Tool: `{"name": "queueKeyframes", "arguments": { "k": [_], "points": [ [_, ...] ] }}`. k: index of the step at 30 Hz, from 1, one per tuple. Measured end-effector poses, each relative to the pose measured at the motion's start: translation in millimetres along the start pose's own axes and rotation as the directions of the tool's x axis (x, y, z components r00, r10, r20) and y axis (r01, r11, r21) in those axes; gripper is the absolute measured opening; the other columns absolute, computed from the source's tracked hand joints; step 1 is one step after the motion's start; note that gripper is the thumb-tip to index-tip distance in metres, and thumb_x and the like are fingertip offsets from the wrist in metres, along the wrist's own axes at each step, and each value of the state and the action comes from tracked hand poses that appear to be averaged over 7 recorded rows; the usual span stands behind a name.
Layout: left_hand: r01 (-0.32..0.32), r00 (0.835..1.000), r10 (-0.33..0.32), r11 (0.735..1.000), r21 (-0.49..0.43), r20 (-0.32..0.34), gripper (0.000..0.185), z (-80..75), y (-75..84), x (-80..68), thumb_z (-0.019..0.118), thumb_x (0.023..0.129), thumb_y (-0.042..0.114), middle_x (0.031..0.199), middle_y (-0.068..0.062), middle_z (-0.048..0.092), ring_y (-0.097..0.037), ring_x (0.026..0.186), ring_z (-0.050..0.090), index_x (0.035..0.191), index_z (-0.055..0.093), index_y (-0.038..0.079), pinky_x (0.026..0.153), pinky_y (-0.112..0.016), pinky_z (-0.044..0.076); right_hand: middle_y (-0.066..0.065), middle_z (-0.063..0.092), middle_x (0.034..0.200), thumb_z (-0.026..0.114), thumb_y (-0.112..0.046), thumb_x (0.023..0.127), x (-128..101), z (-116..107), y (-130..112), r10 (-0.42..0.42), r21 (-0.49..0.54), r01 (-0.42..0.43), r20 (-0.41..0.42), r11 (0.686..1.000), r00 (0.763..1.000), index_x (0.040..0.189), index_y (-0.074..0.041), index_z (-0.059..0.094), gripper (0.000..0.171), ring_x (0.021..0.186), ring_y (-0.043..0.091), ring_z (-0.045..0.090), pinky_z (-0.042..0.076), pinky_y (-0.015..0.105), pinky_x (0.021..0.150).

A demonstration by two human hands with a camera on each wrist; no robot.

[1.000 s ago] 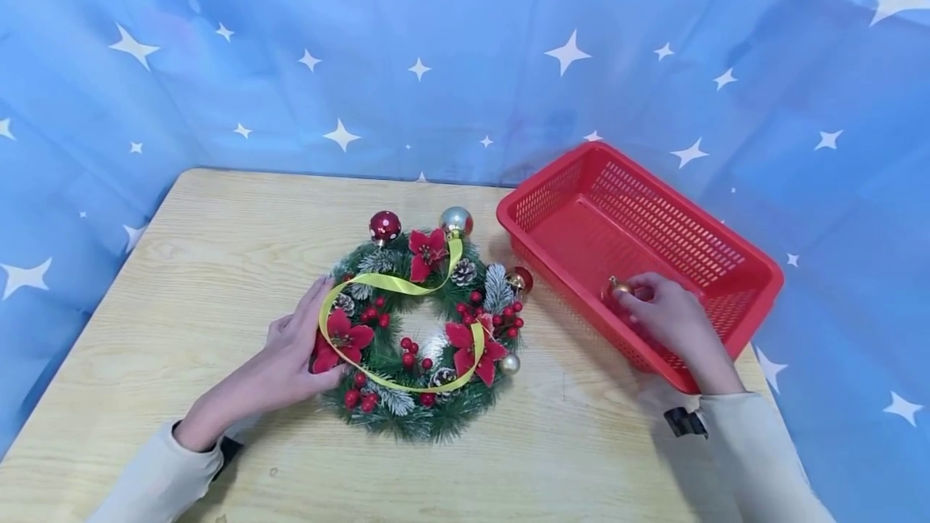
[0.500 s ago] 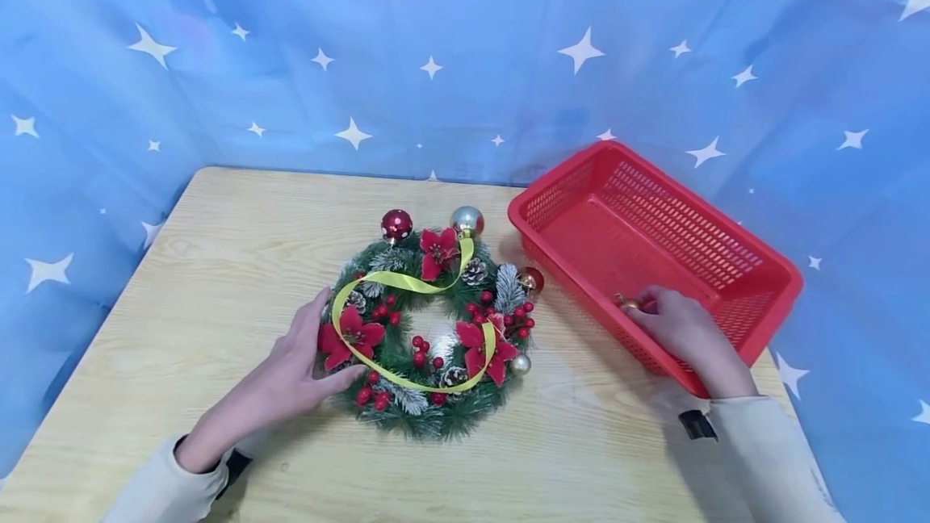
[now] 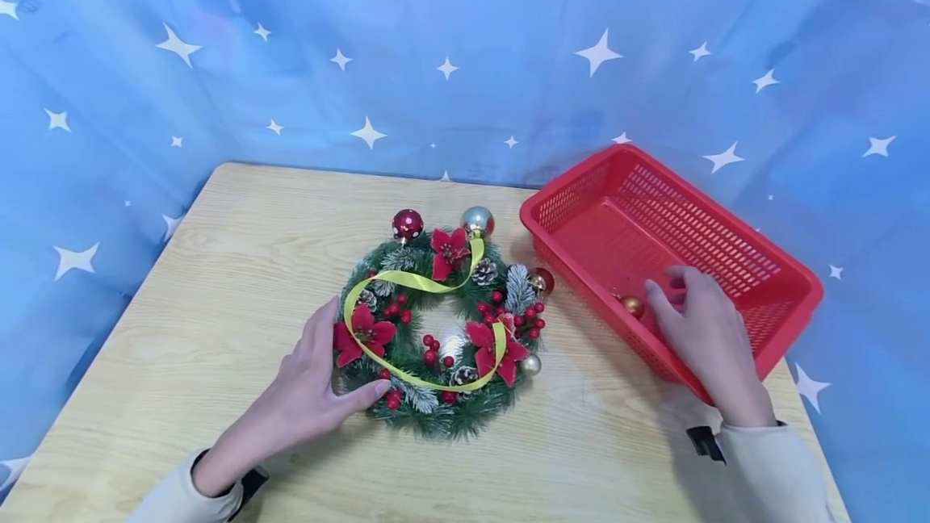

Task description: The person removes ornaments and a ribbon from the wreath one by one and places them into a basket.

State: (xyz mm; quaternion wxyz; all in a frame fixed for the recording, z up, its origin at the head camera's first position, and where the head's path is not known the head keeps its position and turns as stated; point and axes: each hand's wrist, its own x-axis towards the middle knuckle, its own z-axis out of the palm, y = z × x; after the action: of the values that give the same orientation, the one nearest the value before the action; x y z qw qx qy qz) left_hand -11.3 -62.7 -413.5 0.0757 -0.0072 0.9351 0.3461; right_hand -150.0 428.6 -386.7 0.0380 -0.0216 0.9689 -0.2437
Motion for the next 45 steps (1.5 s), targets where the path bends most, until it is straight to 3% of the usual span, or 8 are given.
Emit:
{"name": "queueKeyframes", "arguments": {
  "k": [3,6,8,16,24,31,39,45],
  "points": [
    [0.023,1.000,-0.023,1.000,-0.005,-0.014,0.132,4.5,5.1,-2.2,0.079,0.088,0.072,0.177,-0.024,0.013,-0.059,0.145,0.043,0.175,0.001,0.009,0.110,-0.084,0.029,0.029,0.060,0.139,0.072,-0.037,0.107,-4.1,0.3,-8.2,-0.032,0.075,0.037,-0.063,0.997,0.997,0.155,0.000,0.052,0.064,0.115,0.045,0.060,0.061,0.039,0.084],
    [0.034,0.999,-0.034,0.999,-0.012,-0.024,0.130,10.0,9.8,-5.0,0.082,0.090,0.062,0.178,-0.022,0.010,-0.057,0.141,0.049,0.175,0.000,0.010,0.109,-0.083,0.032,0.021,0.063,0.141,0.066,-0.035,0.110,-7.7,3.4,-16.5,-0.057,0.167,0.077,-0.123,0.983,0.991,0.155,-0.006,0.055,0.055,0.116,0.022,0.061,0.047,0.011,0.080],
    [0.033,0.999,-0.034,0.999,-0.015,-0.033,0.128,13.7,12.8,-6.1,0.083,0.090,0.056,0.179,-0.022,0.008,-0.054,0.142,0.049,0.175,0.000,0.010,0.110,-0.082,0.033,0.015,0.065,0.138,0.066,-0.032,0.111,-10.0,7.7,-22.0,-0.071,0.225,0.107,-0.161,0.969,0.984,0.154,-0.010,0.057,0.050,0.112,0.008,0.059,0.042,0.005,0.080],
    [0.007,0.997,-0.009,1.000,-0.022,-0.077,0.123,23.4,16.1,-5.1,0.084,0.092,0.044,0.179,-0.023,0.006,-0.050,0.154,0.036,0.175,0.000,0.010,0.111,-0.081,0.031,-0.003,0.071,0.120,0.066,-0.021,0.111,-17.5,27.9,-41.5,-0.155,0.365,0.238,-0.243,0.900,0.958,0.146,-0.012,0.065,0.036,0.104,0.005,0.067,0.050,0.009,0.082],
    [-0.058,0.989,0.054,0.998,-0.023,-0.141,0.125,28.8,11.6,-6.6,0.088,0.088,0.038,0.178,-0.024,0.009,-0.046,0.160,0.026,0.174,0.002,0.007,0.107,-0.085,0.032,0.008,0.073,0.123,0.068,-0.004,0.107,-26.4,40.8,-51.8,-0.247,0.464,0.365,-0.295,0.807,0.923,0.141,-0.007,0.068,0.035,0.106,0.015,0.071,0.053,0.012,0.085],
    [-0.070,0.983,0.072,0.997,0.019,-0.169,0.130,30.6,12.8,-5.8,0.092,0.084,0.034,0.178,-0.027,0.008,-0.051,0.155,0.033,0.174,0.003,0.005,0.105,-0.084,0.036,0.011,0.074,0.122,0.069,0.004,0.103,-31.1,51.2,-55.0,-0.339,0.516,0.435,-0.273,0.738,0.900,0.141,-0.005,0.068,0.039,0.110,0.018,0.072,0.054,0.016,0.089],
    [0.000,0.987,-0.006,0.999,-0.042,-0.159,0.136,30.2,15.9,-8.9,0.094,0.084,0.030,0.179,-0.027,-0.003,-0.055,0.151,0.037,0.175,-0.006,0.009,0.112,-0.081,0.031,0.010,0.073,0.121,0.070,0.010,0.100,-34.0,64.4,-54.4,-0.415,0.573,0.466,-0.228,0.674,0.881,0.135,-0.002,0.070,0.037,0.109,0.018,0.069,0.054,0.020,0.091],
    [-0.010,0.983,-0.001,0.998,-0.058,-0.186,0.133,30.3,16.6,-9.8,0.095,0.084,0.030,0.178,-0.023,0.011,-0.046,0.156,0.033,0.174,0.001,0.006,0.115,-0.079,0.030,0.006,0.072,0.120,0.075,0.009,0.097,-37.7,74.5,-52.2,-0.450,0.579,0.466,-0.184,0.669,0.874,0.127,-0.005,0.072,0.034,0.103,0.017,0.069,0.055,0.021,0.088]
  ]
}}
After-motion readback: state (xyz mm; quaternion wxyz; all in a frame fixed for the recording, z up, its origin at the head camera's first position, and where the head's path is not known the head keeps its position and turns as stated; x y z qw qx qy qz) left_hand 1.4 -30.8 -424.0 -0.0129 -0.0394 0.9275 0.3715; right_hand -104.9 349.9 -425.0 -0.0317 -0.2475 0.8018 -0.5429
